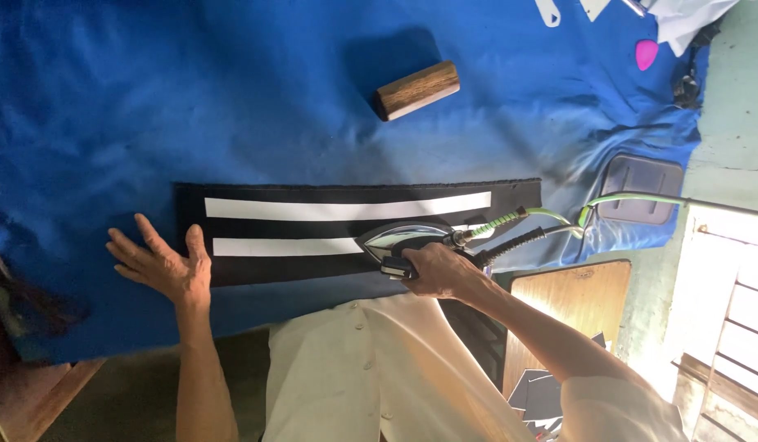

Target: Ironing white fabric strips onto a black fabric base and pressing them with a wooden block to set the seams.

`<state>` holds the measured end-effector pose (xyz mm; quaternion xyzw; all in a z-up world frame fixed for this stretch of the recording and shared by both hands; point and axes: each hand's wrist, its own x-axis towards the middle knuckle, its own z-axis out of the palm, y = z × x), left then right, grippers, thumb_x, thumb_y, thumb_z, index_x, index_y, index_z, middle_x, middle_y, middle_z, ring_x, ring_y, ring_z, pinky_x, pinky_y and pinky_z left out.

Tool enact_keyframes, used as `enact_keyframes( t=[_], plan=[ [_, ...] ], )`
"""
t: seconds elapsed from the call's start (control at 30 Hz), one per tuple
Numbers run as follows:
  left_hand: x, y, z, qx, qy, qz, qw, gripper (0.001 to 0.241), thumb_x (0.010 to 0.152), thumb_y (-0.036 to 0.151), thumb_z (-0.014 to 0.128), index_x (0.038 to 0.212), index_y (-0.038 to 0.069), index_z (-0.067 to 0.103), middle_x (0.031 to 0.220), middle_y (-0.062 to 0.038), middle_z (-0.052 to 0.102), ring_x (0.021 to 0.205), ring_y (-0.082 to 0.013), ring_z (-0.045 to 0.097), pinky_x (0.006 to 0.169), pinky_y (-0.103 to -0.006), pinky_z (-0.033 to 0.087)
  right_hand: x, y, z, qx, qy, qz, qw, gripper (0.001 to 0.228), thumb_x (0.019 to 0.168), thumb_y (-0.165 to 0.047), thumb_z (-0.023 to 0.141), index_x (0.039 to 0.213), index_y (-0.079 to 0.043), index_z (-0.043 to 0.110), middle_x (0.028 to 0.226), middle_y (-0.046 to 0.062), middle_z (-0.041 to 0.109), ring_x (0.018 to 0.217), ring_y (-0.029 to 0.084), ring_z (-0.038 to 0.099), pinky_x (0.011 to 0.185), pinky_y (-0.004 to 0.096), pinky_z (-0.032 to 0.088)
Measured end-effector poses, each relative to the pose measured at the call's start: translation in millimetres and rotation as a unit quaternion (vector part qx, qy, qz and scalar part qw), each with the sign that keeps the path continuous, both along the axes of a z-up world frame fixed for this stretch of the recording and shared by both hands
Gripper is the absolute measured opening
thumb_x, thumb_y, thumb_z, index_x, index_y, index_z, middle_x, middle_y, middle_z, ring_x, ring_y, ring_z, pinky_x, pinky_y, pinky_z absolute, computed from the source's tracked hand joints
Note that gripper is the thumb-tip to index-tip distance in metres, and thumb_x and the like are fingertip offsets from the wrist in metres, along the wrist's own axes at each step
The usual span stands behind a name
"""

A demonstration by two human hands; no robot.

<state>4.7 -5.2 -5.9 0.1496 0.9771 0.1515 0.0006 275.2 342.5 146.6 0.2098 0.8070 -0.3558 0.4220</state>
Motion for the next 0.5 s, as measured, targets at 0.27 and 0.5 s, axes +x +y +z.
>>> enact_keyframes(
  t=[0.27,0.5],
  plan=[
    [-0.4,2.1,4.4,0.01,-0.031,0.014,0.999,0.085,0.109,0.071,0.047,0.171,0.019,0.02,0.172,-0.019,0.004,0.159,-0.0435,0.002,0.124,-0.0763,0.007,6.2,0.2,-9.4,-0.006,0.011,0.004,1.0,0.022,0.088,-0.03,0.065,0.096,-0.009,0.063,0.068,0.008,0.066,0.058,0.024,0.063,0.049,0.037,0.049],
    [1.0,2.7,6.5,0.013,-0.029,0.012,0.999,0.084,0.109,0.071,0.048,0.171,0.02,0.02,0.172,-0.02,0.004,0.159,-0.0447,0.003,0.123,-0.0778,0.008,6.5,-1.2,-11.3,-0.008,0.041,0.021,0.999,0.025,0.089,-0.033,0.066,0.094,-0.009,0.062,0.064,0.006,0.063,0.054,0.023,0.06,0.047,0.036,0.046]
  ],
)
